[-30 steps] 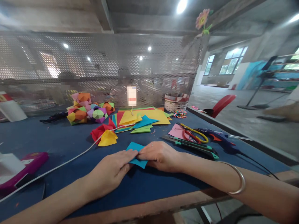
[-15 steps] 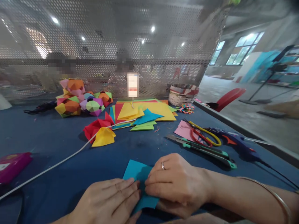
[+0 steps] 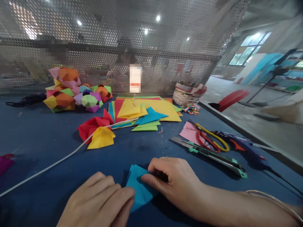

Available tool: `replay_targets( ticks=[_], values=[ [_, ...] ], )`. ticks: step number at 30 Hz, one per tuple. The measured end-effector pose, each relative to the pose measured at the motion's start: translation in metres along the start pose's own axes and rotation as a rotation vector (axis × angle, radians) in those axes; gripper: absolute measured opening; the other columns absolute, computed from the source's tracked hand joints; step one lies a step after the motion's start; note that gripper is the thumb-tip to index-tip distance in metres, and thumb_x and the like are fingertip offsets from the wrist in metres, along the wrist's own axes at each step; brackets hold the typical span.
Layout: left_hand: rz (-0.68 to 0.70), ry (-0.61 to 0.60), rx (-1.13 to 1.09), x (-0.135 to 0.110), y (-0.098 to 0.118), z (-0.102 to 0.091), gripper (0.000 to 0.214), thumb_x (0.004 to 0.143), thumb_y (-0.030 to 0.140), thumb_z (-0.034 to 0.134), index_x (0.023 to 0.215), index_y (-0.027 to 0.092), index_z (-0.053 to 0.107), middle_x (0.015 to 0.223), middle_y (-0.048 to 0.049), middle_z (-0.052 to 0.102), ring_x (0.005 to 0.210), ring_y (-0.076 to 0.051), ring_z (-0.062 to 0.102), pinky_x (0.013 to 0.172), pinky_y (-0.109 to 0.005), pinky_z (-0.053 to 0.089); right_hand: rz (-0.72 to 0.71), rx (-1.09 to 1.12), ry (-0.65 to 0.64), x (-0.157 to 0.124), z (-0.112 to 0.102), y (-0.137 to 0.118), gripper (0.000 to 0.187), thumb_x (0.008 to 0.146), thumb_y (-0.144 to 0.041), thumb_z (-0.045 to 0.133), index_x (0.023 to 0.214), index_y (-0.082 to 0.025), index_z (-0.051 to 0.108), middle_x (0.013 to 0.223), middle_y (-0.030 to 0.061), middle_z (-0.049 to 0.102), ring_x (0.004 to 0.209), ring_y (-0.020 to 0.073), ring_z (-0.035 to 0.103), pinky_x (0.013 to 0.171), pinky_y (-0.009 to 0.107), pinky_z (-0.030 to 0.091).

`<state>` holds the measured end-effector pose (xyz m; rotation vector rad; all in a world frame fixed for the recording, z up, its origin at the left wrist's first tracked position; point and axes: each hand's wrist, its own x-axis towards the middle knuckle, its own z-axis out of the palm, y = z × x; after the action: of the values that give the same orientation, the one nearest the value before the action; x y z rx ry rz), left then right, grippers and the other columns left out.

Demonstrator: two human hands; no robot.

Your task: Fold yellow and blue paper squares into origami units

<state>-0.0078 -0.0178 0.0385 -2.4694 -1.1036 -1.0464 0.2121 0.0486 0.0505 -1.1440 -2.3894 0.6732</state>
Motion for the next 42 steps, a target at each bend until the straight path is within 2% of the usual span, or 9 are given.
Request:
replay_targets(
  ticks=[3, 9, 10, 16, 20, 35, 42],
  values=[
    [-0.015, -0.025, 0.033, 0.001, -0.001, 0.001, 0.022, 0.098, 0.01, 0.047, 0.088, 0.023, 0.062, 0.065, 0.0059, 0.069, 0.054, -0.014, 0.064, 0.054, -0.035, 0.041, 0.057, -0.063, 0.0, 0.001, 0.003, -0.003, 0.027, 0.093, -0.045, 0.071, 0.078, -0.022, 0.069, 0.065, -0.0031, 0.065, 0.06, 0.0124, 0.056, 0.057, 0.024, 0.03],
    [-0.01, 0.044, 0.057, -0.005, -0.004, 0.003, 0.024, 0.1, 0.011, 0.046, 0.092, 0.023, 0.066, 0.067, 0.0062, 0.072, 0.056, -0.014, 0.067, 0.058, -0.035, 0.045, 0.089, -0.12, -0.021, 0.006, 0.005, -0.006, 0.025, 0.094, -0.042, 0.068, 0.078, -0.023, 0.068, 0.063, -0.0029, 0.063, 0.059, 0.0139, 0.056, 0.057, 0.025, 0.029],
    [-0.021, 0.013, 0.06, -0.006, -0.004, 0.004, 0.024, 0.099, 0.011, 0.047, 0.092, 0.023, 0.067, 0.067, 0.0064, 0.072, 0.056, -0.014, 0.067, 0.059, -0.035, 0.046, 0.091, -0.125, -0.019, 0.006, 0.006, -0.006, 0.024, 0.094, -0.042, 0.068, 0.078, -0.024, 0.068, 0.062, -0.0031, 0.063, 0.059, 0.014, 0.056, 0.057, 0.025, 0.029],
    [-0.033, 0.046, 0.046, -0.005, -0.006, 0.009, 0.025, 0.097, 0.009, 0.048, 0.09, 0.022, 0.068, 0.061, 0.0063, 0.067, 0.051, -0.013, 0.064, 0.052, -0.035, 0.042, 0.074, -0.134, 0.018, 0.007, 0.01, -0.005, 0.019, 0.092, -0.037, 0.069, 0.079, -0.024, 0.065, 0.063, -0.0034, 0.062, 0.058, 0.0137, 0.055, 0.056, 0.025, 0.028],
    [-0.029, 0.087, 0.062, -0.008, -0.007, 0.012, 0.023, 0.094, 0.007, 0.051, 0.09, 0.022, 0.068, 0.062, 0.0064, 0.068, 0.051, -0.012, 0.063, 0.054, -0.034, 0.043, 0.063, -0.132, 0.012, 0.007, 0.01, -0.004, 0.02, 0.093, -0.037, 0.067, 0.078, -0.023, 0.064, 0.063, -0.0037, 0.061, 0.057, 0.0133, 0.054, 0.056, 0.025, 0.029],
    [-0.051, 0.099, 0.085, -0.011, -0.007, 0.014, 0.024, 0.095, 0.008, 0.049, 0.09, 0.023, 0.067, 0.064, 0.0061, 0.071, 0.053, -0.013, 0.066, 0.055, -0.034, 0.044, 0.069, -0.172, -0.007, 0.009, 0.013, -0.005, 0.022, 0.095, -0.039, 0.065, 0.079, -0.024, 0.062, 0.063, -0.0033, 0.063, 0.056, 0.0144, 0.056, 0.055, 0.026, 0.028],
    [-0.031, 0.115, 0.107, -0.013, -0.006, 0.014, 0.023, 0.094, 0.007, 0.05, 0.091, 0.023, 0.066, 0.065, 0.0071, 0.07, 0.054, -0.013, 0.066, 0.06, -0.035, 0.046, 0.068, -0.176, -0.004, 0.009, 0.013, -0.005, 0.022, 0.095, -0.04, 0.064, 0.08, -0.024, 0.062, 0.063, -0.0038, 0.063, 0.056, 0.0148, 0.057, 0.056, 0.026, 0.027]
  ],
)
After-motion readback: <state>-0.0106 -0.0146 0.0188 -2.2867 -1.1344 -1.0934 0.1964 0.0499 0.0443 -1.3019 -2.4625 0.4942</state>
